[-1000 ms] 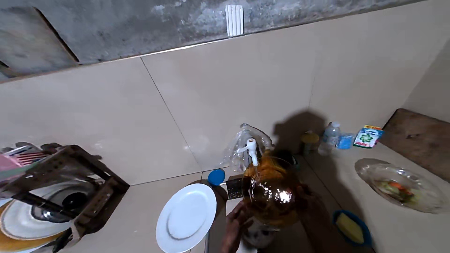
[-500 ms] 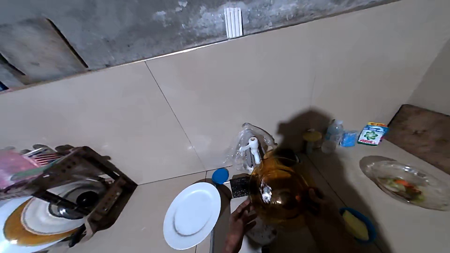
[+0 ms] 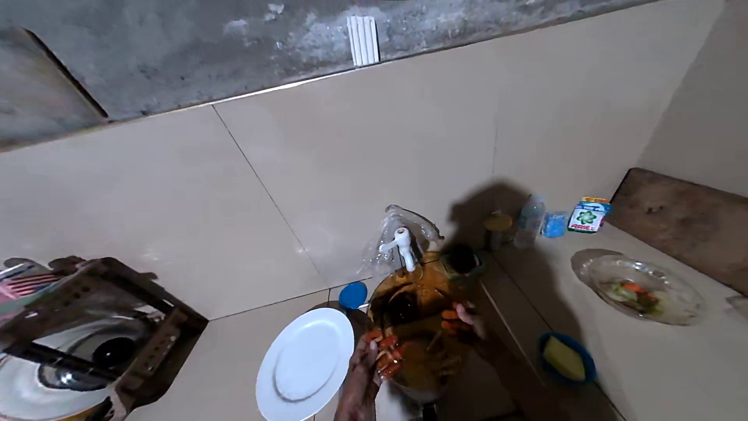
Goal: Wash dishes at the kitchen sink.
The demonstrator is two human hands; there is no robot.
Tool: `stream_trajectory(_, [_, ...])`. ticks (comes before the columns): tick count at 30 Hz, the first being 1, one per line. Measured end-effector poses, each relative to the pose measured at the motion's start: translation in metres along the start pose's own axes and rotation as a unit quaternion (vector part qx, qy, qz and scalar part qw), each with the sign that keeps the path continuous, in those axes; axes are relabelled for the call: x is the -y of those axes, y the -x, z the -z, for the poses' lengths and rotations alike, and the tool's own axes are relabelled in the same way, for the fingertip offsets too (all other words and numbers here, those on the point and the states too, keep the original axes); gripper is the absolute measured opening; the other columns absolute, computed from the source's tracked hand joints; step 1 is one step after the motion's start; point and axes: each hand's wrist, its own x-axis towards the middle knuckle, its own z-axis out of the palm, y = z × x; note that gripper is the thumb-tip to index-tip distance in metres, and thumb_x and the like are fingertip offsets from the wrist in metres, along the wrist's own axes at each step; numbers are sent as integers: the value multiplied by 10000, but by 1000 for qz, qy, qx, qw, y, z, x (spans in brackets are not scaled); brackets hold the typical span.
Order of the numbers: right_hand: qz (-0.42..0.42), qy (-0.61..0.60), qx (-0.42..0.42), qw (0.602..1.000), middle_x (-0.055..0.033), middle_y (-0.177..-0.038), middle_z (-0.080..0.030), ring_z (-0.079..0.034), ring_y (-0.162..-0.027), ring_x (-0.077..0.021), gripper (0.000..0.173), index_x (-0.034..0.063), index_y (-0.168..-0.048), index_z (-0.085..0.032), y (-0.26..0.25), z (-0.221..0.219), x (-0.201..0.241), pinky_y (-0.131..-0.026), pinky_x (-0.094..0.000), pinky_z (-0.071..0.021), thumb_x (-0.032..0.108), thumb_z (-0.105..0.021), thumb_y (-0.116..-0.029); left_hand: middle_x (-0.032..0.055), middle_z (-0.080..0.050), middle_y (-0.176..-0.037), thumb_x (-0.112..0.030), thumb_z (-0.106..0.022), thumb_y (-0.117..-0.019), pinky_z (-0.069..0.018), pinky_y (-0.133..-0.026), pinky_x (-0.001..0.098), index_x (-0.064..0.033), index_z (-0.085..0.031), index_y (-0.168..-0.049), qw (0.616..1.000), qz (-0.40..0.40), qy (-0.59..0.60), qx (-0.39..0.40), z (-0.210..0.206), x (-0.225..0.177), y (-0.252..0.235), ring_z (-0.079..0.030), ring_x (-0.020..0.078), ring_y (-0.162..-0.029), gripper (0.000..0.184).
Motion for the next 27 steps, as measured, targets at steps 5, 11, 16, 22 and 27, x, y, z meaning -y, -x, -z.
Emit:
stream_trajectory(5, [-13, 8, 36, 999, -155, -997, -715, -727, -830, -252, 341, 20, -1369, -537, -24, -36, -2, -730, -381, -625, 158, -549, -1057, 101, -713, -919, -87, -377, -1044, -619, -656, 312, -23, -489, -1270, 993, -87, -54, -61, 14, -13, 20, -717, 168, -749, 260])
stream_trajectory(11, [115, 284, -48, 951, -187, -1255, -669, -678, -1106, -238, 433, 14, -1426, -548, -39, -68, -9, -976, -373, -549, 235, -566, -1054, 152, -723, -983, -50, -348, -1079, -631, -684, 366, 26, -467, -1279, 979, -93, -43, -176, -17, -30, 31, -739, 225, -762, 244])
stream_trajectory(16, [428, 576, -148, 680, -192, -1557, -477, -427, -1459, -399, 627, 45, -1505, -509, -8, -91, -85, -1157, -707, -288, 472, -346, -1075, 136, -713, -944, -53, -359, -1084, -630, -673, 347, 19, -475, -1253, 972, -84, 12, -217, -28, -25, 36, -733, 209, -751, 217])
stream_trajectory(22, [464, 580, -62, 667, -12, -1627, -415, -339, -1525, -305, 500, 279, -1542, -488, -9, -71, -77, -1153, -742, -249, 430, -341, -1088, 130, -705, -927, -48, -376, -1074, -624, -658, 355, 19, -491, -1242, 974, -72, -27, -214, -21, -32, 47, -719, 205, -722, 214])
stream_trajectory(27, [548, 583, -43, 598, 48, -1599, -457, -354, -1520, -267, 484, 299, -1516, -520, 15, -106, -96, -1157, -755, -212, 434, -380, -1073, 84, -674, -832, -29, -418, -1054, -598, -617, 331, 16, -517, -1185, 977, -53, -41, -202, -20, -20, 46, -672, 157, -663, 170])
